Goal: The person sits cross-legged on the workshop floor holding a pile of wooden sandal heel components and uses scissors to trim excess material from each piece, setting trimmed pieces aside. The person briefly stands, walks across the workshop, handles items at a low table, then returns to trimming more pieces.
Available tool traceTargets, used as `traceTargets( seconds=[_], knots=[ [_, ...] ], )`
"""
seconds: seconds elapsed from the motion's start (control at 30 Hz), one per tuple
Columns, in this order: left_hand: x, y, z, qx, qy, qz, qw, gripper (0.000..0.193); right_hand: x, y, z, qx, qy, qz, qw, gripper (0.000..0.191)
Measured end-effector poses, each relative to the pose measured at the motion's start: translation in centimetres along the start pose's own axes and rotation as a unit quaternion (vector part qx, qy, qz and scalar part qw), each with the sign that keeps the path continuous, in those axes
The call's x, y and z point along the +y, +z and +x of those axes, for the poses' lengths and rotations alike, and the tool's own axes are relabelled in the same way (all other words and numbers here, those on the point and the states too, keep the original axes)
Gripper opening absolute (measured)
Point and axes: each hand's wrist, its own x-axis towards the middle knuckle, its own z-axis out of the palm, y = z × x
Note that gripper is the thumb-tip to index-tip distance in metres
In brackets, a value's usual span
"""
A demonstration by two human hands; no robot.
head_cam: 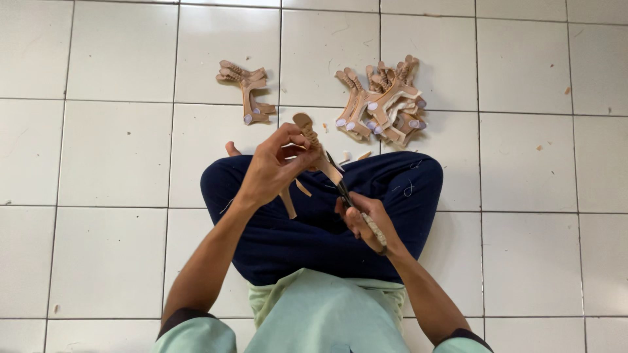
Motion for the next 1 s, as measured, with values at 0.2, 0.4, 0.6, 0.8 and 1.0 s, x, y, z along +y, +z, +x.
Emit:
traceTargets(
  seconds=[0.2,0.4,0.6,0.8,1.0],
  knots=[
    [-0.9,1.3,-0.9,0.01,-0.019,-0.072,0.997,0.03,1.0,0.7,0.0,0.049,0.009,0.026,0.998,0.065],
    [1.6,1.6,-0.7,0.053,0.013,-0.109,0.993,0.035,1.7,0.6,0.7,0.098,0.023,0.071,0.992,0.055],
    [1.4,-7.9,3.8,0.205,0.122,-0.054,0.97,0.047,2.2,-1.3,1.8,0.136,0.043,0.138,0.98,0.049],
    [-11.2,-17.0,8.7,0.304,-0.059,0.114,0.944,0.067,5.1,-2.6,3.7,0.162,0.049,0.116,0.979,0.056],
    [-15.7,-18.2,4.8,0.165,-0.215,0.414,0.869,0.088,9.3,-4.8,6.8,0.13,0.062,0.169,0.975,0.055]
  ],
)
